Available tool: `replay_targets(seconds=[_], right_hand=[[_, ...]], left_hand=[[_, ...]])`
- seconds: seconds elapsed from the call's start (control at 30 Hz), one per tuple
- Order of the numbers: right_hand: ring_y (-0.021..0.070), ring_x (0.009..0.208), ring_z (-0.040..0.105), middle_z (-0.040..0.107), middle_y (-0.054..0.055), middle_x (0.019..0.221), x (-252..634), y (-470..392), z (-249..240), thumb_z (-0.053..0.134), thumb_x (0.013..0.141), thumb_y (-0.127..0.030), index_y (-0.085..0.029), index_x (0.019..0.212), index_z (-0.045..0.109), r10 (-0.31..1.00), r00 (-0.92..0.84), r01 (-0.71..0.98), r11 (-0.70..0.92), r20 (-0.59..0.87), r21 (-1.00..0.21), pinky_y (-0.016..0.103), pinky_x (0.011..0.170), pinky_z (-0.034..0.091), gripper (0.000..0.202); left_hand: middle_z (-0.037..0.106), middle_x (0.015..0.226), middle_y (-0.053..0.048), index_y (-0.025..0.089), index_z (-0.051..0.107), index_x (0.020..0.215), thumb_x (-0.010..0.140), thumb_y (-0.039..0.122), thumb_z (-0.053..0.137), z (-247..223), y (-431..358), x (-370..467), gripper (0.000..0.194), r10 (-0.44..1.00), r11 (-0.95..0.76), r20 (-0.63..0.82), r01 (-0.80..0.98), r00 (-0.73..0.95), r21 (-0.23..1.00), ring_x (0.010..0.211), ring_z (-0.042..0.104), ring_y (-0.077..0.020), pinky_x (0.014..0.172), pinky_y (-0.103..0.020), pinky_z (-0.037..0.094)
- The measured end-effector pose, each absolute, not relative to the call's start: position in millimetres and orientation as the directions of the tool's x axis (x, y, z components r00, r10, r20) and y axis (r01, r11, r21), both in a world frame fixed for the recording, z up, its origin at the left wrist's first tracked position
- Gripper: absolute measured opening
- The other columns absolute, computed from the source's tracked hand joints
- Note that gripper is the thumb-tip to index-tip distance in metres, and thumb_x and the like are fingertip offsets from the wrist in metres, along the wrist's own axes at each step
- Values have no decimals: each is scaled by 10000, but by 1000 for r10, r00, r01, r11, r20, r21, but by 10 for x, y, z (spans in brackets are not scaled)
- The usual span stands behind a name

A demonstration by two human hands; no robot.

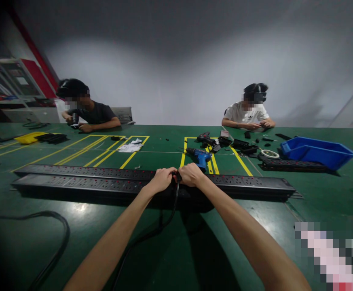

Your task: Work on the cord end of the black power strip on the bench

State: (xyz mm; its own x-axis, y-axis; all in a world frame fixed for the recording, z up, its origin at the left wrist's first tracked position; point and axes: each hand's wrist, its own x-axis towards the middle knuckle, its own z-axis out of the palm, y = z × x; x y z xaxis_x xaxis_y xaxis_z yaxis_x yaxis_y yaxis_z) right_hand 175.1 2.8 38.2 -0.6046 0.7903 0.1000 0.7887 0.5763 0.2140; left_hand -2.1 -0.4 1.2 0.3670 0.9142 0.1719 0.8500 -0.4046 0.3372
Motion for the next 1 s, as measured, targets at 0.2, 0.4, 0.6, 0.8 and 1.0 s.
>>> replay_targets(seconds=[0.2,0.4,0.6,0.8,1.0], right_hand=[[272,831,682,712,174,957,1753,29,376,323,972,-565,-126,968,668,755,-643,759,607,127,234,304,662,382,558],[265,846,681,718,161,962,1754,10,308,379,964,-524,-146,964,671,825,-548,833,522,139,184,289,671,379,478],[255,881,675,725,142,972,1769,32,250,418,951,-536,-169,958,675,849,-507,862,495,152,109,268,674,370,448],[274,904,671,722,158,975,1782,41,245,418,921,-626,-177,991,694,867,-477,879,470,146,82,285,712,400,532],[300,878,681,717,187,952,1741,28,226,410,904,-654,-165,946,709,893,-427,903,415,141,110,311,716,425,575]], left_hand=[[706,1170,-31,302,631,1194,930,159,376,14,3,-21,394,915,-401,173,857,363,323,1127,618,-242,1008,-403,389],[713,1136,-41,294,630,1198,933,181,378,-14,4,-24,383,913,-404,188,857,361,321,1116,618,-250,1003,-414,385],[717,1124,-39,298,627,1208,942,189,374,-18,4,-22,384,912,-408,185,848,365,338,1098,626,-241,987,-400,387],[720,1107,-35,303,638,1179,934,190,395,-1,-10,-18,363,917,-397,189,852,352,341,1102,621,-249,979,-403,384],[718,1126,-21,313,637,1172,931,187,380,3,-16,-18,373,915,-400,193,852,353,337,1091,626,-248,979,-407,382]])
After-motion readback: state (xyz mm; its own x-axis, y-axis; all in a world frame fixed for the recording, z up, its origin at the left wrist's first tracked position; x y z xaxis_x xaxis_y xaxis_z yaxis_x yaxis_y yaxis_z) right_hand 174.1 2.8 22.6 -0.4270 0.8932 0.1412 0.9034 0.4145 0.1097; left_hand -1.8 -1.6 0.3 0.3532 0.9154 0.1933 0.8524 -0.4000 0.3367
